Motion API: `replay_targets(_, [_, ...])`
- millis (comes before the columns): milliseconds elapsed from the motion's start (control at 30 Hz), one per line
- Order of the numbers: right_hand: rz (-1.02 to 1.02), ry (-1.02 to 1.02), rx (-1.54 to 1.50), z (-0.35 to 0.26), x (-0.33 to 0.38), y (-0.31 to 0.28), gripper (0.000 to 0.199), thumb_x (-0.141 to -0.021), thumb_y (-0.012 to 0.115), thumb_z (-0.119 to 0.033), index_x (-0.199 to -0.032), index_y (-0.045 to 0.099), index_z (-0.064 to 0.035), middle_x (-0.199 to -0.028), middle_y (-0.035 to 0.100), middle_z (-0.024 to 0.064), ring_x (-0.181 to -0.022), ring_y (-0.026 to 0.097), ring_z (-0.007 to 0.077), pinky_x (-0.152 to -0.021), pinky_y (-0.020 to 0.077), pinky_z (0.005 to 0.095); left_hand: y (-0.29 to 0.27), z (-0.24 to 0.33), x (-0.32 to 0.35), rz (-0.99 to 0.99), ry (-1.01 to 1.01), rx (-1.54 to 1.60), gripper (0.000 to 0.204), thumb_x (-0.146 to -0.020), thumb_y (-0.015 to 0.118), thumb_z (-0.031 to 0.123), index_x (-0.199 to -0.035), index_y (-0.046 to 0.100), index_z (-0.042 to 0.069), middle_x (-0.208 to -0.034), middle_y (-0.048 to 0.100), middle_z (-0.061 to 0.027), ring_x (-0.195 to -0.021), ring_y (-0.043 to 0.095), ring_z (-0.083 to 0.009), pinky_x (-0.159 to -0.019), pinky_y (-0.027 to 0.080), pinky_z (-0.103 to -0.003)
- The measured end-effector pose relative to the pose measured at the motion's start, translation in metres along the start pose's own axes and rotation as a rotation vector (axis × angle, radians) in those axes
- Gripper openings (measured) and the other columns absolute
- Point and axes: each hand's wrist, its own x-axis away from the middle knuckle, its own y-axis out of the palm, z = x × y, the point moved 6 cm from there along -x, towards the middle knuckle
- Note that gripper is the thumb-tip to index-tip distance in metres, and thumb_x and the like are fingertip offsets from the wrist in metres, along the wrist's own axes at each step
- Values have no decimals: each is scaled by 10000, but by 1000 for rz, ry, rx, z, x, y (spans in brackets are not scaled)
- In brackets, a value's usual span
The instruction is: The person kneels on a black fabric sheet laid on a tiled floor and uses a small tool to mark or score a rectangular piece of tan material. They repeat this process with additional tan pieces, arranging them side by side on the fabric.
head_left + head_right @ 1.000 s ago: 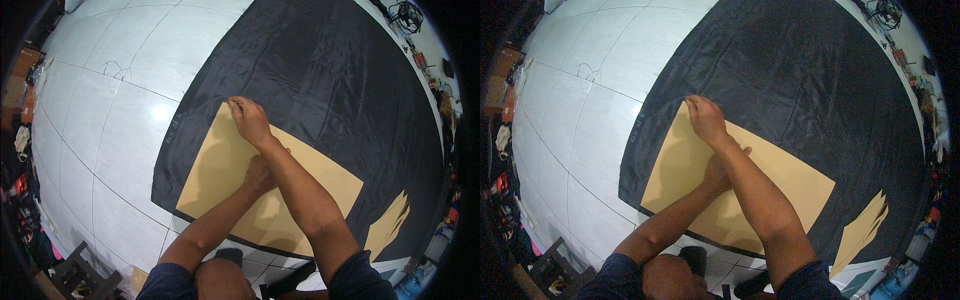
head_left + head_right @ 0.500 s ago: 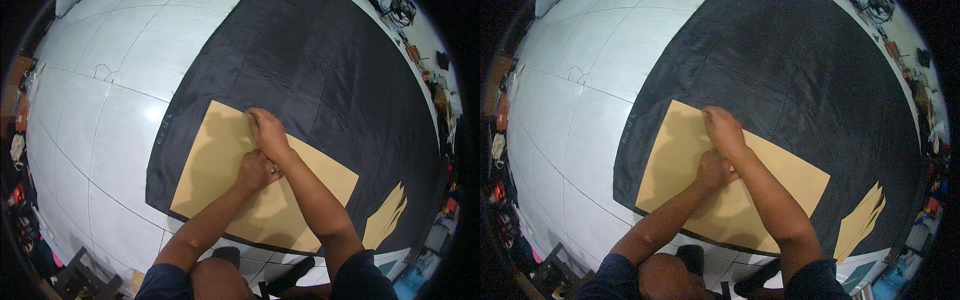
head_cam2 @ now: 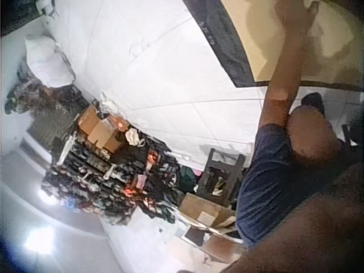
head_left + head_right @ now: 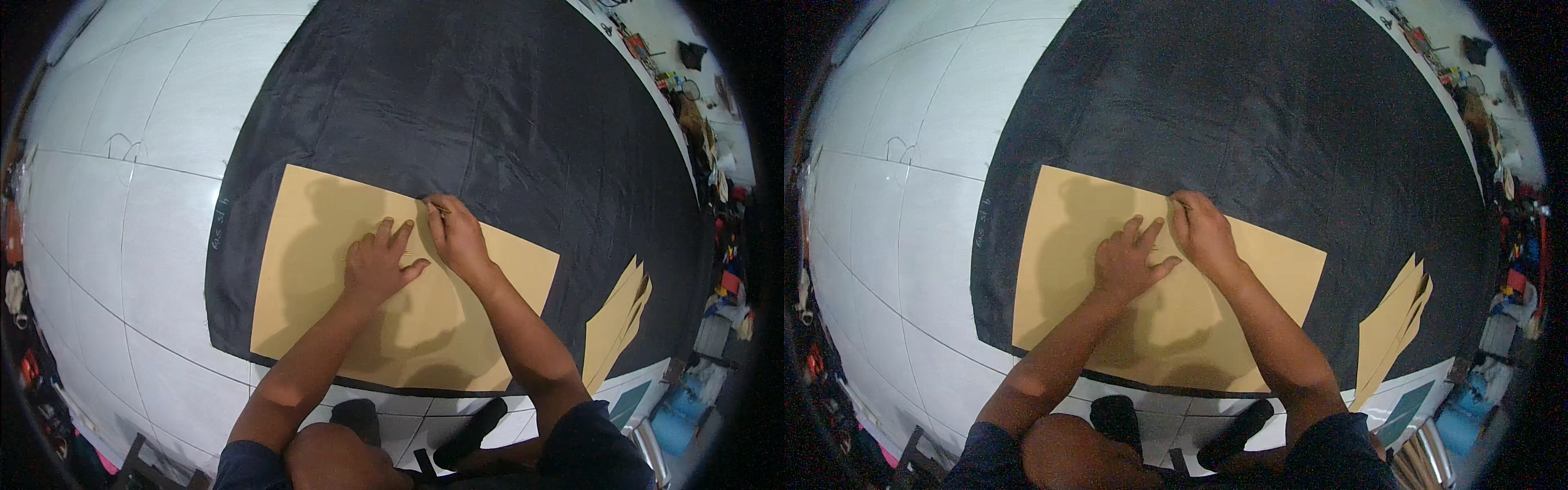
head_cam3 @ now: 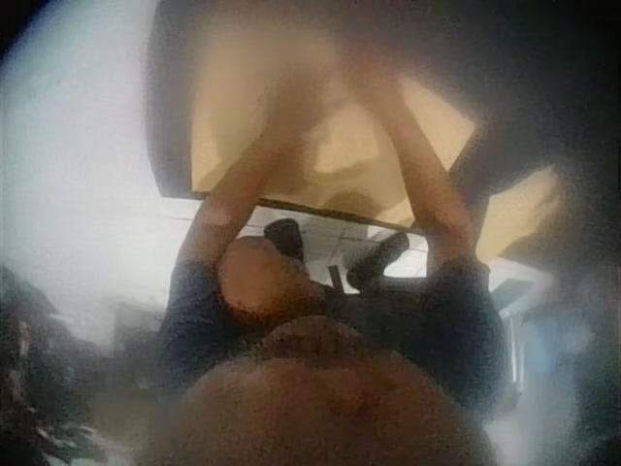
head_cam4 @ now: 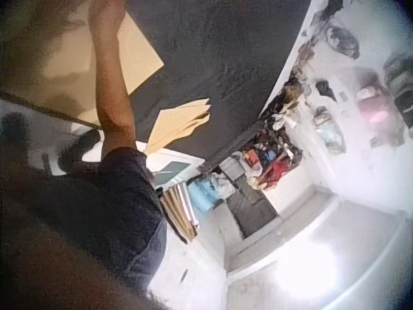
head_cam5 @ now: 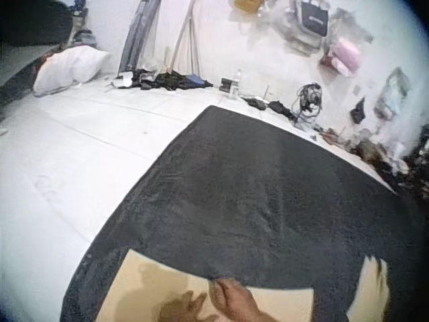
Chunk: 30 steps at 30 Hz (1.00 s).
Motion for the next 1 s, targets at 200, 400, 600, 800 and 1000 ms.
replay_targets(200, [-51, 24, -13, -21, -18, 21, 242, -997, 539, -187, -1151, 657, -42, -1121, 688, 179, -1046, 654, 381, -906, 530, 451, -1, 2, -2, -25, 12, -83, 725, -788, 719, 632, -1324, 635, 151, -1333, 580, -192, -1006, 674, -354, -801, 559, -485])
replay_targets(400, [63, 172, -27, 31, 24, -16, 246, -987, 548, -176, -1154, 648, -25, -1146, 672, 209, -1053, 654, 388, -915, 525, 446, -4, 3, -2, 49, 31, -92, 743, -760, 736, 643, -1335, 627, 185, -1323, 579, -163, -961, 671, -316, -758, 555, -458])
replay_targets(600, [142, 207, 7, 48, 43, -35, 243, -1015, 542, -173, -1155, 635, 2, -1114, 680, 208, -1004, 668, 381, -869, 539, 422, -2, 4, 2, 161, 80, -171, 811, -709, 733, 705, -1346, 623, 214, -1311, 586, -124, -903, 672, -263, -706, 543, -439])
replay_targets(800, [135, 200, -6, 39, 38, -34, 255, -1041, 524, -201, -1134, 638, 8, -1099, 688, 204, -962, 682, 373, -841, 544, 419, -3, 10, -2, 104, 83, -146, 906, -643, 765, 738, -1357, 613, 203, -1306, 574, -157, -961, 666, -284, -728, 537, -442])
replay_targets(1000, [221, 330, 13, 88, 72, -59, 262, -1043, 529, -209, -1137, 641, 8, -1090, 694, 200, -939, 700, 363, -824, 559, 397, -5, 14, -2, 63, 75, -196, 948, -636, 786, 722, -1374, 591, 161, -1319, 543, -186, -1020, 653, -320, -744, 538, -461])
